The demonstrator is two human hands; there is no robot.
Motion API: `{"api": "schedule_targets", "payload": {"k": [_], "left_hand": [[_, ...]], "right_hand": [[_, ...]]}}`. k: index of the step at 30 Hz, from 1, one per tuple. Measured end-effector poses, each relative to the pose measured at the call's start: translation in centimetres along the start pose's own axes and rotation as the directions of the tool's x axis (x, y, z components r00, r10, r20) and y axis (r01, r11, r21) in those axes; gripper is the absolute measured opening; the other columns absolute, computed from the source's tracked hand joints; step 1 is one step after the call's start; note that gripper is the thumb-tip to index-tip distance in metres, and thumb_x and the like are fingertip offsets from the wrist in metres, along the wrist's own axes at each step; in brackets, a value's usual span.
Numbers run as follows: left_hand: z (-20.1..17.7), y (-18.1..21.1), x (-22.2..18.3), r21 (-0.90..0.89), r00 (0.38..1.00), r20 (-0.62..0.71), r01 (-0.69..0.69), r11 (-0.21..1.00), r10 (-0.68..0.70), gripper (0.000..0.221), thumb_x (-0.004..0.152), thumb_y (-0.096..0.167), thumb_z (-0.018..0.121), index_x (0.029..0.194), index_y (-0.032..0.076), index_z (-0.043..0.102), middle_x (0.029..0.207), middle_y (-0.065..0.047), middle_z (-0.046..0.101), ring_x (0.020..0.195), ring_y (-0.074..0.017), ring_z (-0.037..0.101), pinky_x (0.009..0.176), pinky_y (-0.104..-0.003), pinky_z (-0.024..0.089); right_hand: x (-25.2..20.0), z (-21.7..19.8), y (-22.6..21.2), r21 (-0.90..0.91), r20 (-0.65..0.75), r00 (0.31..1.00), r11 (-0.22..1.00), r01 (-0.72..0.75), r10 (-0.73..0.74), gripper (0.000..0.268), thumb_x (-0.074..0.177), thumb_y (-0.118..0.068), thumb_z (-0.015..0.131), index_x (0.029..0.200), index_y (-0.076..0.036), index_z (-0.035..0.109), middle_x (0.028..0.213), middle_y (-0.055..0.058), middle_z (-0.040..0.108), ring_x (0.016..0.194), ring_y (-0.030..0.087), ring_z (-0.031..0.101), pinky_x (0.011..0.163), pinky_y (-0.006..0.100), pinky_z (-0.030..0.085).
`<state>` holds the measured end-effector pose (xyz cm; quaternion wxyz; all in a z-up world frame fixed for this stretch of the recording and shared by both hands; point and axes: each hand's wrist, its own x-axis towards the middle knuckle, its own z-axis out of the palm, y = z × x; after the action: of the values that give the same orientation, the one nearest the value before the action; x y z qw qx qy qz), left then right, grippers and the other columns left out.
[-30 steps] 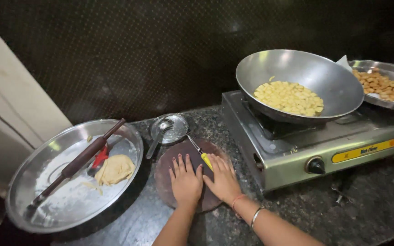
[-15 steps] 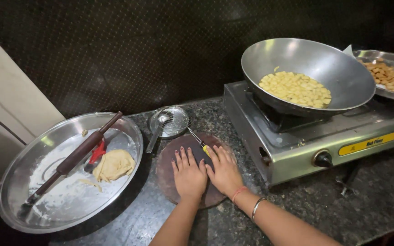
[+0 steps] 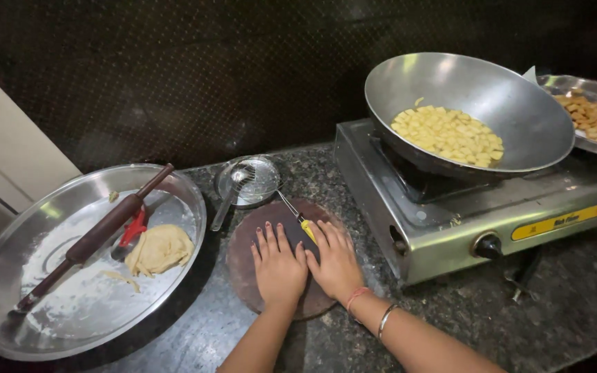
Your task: The person stirs dough pieces in a pan of oil with a skimmer and then rests their hands on a wooden board while holding a small tool.
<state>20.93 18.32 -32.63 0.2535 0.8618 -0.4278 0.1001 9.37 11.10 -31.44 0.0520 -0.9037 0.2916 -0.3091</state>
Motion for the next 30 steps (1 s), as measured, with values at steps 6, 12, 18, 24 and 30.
{"api": "schedule_targets", "payload": {"k": [6, 12, 18, 24, 30], "left_hand": [[0.14, -0.13, -0.24, -0.008, 1.000, -0.020, -0.016, 1.000, 0.016, 0.068, 0.096, 0.045, 0.050, 0.149, 0.003, 0.046, 0.159, -0.020, 0.038, 0.150, -0.0370, 0.028, 0.122, -0.052, 0.019], [0.21, -0.19, -0.17, 0.005, 0.999, -0.036, -0.023, 1.000, 0.023, 0.068, 0.095, 0.045, 0.050, 0.149, 0.003, 0.046, 0.158, -0.020, 0.039, 0.150, -0.0372, 0.029, 0.121, -0.053, 0.020], [0.43, -0.33, -0.23, 0.007, 0.998, -0.052, -0.033, 0.999, 0.034, 0.067, 0.095, 0.045, 0.050, 0.148, 0.003, 0.047, 0.157, -0.021, 0.040, 0.150, -0.0373, 0.029, 0.121, -0.053, 0.020], [0.37, -0.18, -0.24, -0.019, 0.997, -0.072, -0.027, 0.999, 0.025, 0.068, 0.094, 0.045, 0.052, 0.147, 0.002, 0.049, 0.157, -0.021, 0.041, 0.149, -0.0374, 0.030, 0.121, -0.053, 0.021], [0.34, -0.15, -0.07, -0.027, 0.999, -0.043, -0.011, 1.000, 0.009, 0.069, 0.094, 0.045, 0.053, 0.147, 0.002, 0.048, 0.158, -0.021, 0.039, 0.149, -0.0375, 0.029, 0.120, -0.053, 0.020]], "right_hand": [[0.02, -0.23, -0.29, 0.040, 0.001, 1.000, 0.999, -0.002, 0.002, 0.061, 0.094, -0.031, 0.061, 0.148, -0.008, 0.046, 0.146, 0.020, 0.051, 0.139, 0.039, 0.044, 0.116, 0.051, 0.032], [-0.12, -0.30, -0.16, 0.005, -0.007, 0.999, 0.999, 0.036, -0.036, 0.062, 0.093, -0.030, 0.061, 0.148, -0.006, 0.046, 0.145, 0.021, 0.051, 0.138, 0.039, 0.045, 0.117, 0.052, 0.031], [-0.24, -0.03, -0.05, 0.003, -0.023, 0.999, 0.999, 0.046, -0.046, 0.062, 0.093, -0.029, 0.062, 0.148, -0.005, 0.046, 0.146, 0.021, 0.051, 0.138, 0.040, 0.044, 0.116, 0.052, 0.031], [-0.07, -0.23, -0.19, 0.035, -0.001, 1.000, 0.999, 0.030, -0.029, 0.061, 0.093, -0.029, 0.062, 0.147, -0.006, 0.047, 0.146, 0.021, 0.051, 0.139, 0.039, 0.045, 0.117, 0.051, 0.032], [-0.12, -0.16, -0.12, 0.033, -0.002, 1.000, 0.999, 0.019, -0.019, 0.060, 0.093, -0.029, 0.062, 0.147, -0.006, 0.048, 0.146, 0.021, 0.051, 0.139, 0.039, 0.044, 0.116, 0.051, 0.032]]}}
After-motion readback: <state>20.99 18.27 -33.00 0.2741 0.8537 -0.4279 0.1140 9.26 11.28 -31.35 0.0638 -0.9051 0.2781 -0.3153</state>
